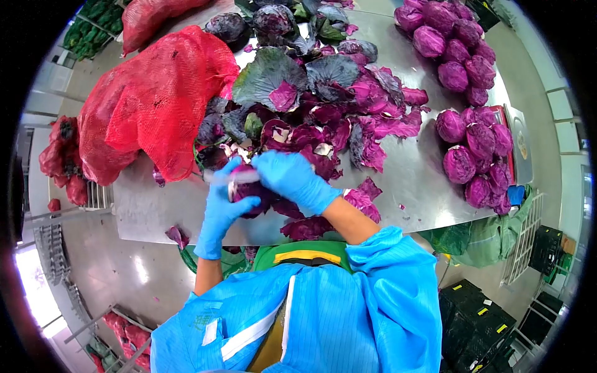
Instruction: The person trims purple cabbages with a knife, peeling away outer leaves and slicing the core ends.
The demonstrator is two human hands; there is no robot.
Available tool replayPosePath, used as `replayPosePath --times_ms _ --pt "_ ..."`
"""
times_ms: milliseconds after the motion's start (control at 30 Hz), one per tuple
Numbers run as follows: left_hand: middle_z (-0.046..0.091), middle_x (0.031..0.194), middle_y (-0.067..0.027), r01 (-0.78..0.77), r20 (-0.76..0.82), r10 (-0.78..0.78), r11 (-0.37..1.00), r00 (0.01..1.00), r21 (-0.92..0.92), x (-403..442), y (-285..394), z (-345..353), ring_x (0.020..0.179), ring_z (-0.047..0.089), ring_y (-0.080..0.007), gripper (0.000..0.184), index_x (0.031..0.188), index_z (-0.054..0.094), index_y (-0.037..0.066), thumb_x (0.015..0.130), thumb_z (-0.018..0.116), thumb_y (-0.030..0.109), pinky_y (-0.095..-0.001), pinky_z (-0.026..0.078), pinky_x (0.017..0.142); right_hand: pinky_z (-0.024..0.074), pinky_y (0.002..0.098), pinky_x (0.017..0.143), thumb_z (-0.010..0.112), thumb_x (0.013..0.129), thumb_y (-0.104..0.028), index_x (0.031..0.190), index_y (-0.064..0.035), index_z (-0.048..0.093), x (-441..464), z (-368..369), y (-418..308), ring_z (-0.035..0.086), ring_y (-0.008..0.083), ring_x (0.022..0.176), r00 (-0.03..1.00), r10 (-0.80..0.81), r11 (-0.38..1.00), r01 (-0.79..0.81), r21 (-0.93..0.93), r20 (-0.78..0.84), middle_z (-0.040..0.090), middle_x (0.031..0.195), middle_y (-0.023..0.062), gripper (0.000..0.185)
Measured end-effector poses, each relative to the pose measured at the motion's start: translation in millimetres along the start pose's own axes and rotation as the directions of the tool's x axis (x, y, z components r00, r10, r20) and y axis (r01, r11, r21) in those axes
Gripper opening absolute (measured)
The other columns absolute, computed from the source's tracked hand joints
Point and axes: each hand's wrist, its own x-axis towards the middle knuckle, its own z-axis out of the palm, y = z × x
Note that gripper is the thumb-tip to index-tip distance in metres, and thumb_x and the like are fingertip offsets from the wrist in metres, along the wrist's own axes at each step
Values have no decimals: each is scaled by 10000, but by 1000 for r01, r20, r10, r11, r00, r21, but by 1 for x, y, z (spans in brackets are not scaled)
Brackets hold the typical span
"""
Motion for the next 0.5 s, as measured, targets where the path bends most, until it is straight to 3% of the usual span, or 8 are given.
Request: replayPosePath --times_ms 67,133,167,233,267,367,467,500 --pt "513 1299 -158 -81 -1 82 991 997 111 -10 13 2 1189 480 -328 993 1382 448 65 530 875 342 -440 369 1047 511 349 530 683 777 -173 1170 -122 615 7 5 41 641 247 705 992 129 985 -130 -110 -8 628 887 83 403" --pt "488 1343 -169 -52 -72 55 998 996 33 -15 5 7 1224 473 -336 1013 1411 412 66 549 876 329 -435 374 1052 507 354 545 670 800 -143 1122 -106 637 9 -4 64 629 256 682 934 274 962 -269 53 -230 626 898 105 326" --pt "472 1363 -174 -22 -82 16 997 997 -79 -15 1 9 1240 466 -340 1028 1424 390 63 557 876 324 -434 376 1054 532 356 652 689 775 -151 1090 -94 649 12 -21 60 632 291 745 893 416 902 -380 206 -172 628 899 98 323" --pt "439 1401 -184 44 -99 -77 953 992 -300 -17 -6 11 1271 452 -348 1058 1449 345 56 571 875 314 -432 380 1056 524 338 727 721 772 -190 1162 -89 633 14 -49 32 632 284 815 926 374 776 -347 526 57 625 977 121 412" --pt "426 1411 -190 56 -74 -77 967 994 -247 -16 -4 9 1280 447 -348 1076 1459 315 51 578 876 309 -429 383 1055 520 329 765 738 771 -210 1198 -86 625 11 -54 17 632 281 850 934 320 666 -343 663 161 623 1016 132 459" --pt "400 1426 -210 70 7 -70 983 998 -169 -12 3 11 1284 451 -343 1153 1490 208 33 588 879 289 -421 392 1050 503 354 810 775 750 -284 1232 -82 605 6 -39 -16 623 293 900 961 81 703 -243 668 264 610 1037 141 550" --pt "424 1404 -198 -32 -116 24 997 993 -66 -14 3 13 1274 465 -274 1180 1504 170 43 577 877 226 -400 392 1050 521 366 719 685 824 -289 1141 -46 631 4 -38 -14 634 285 849 973 30 757 -172 631 230 615 929 111 403" --pt "421 1403 -193 -53 -131 53 999 990 1 -16 0 14 1272 465 -274 1163 1488 193 36 572 882 232 -405 395 1048 520 359 679 668 821 -280 1090 -45 637 6 -38 -16 633 272 814 982 -12 858 -87 506 190 610 901 101 358"
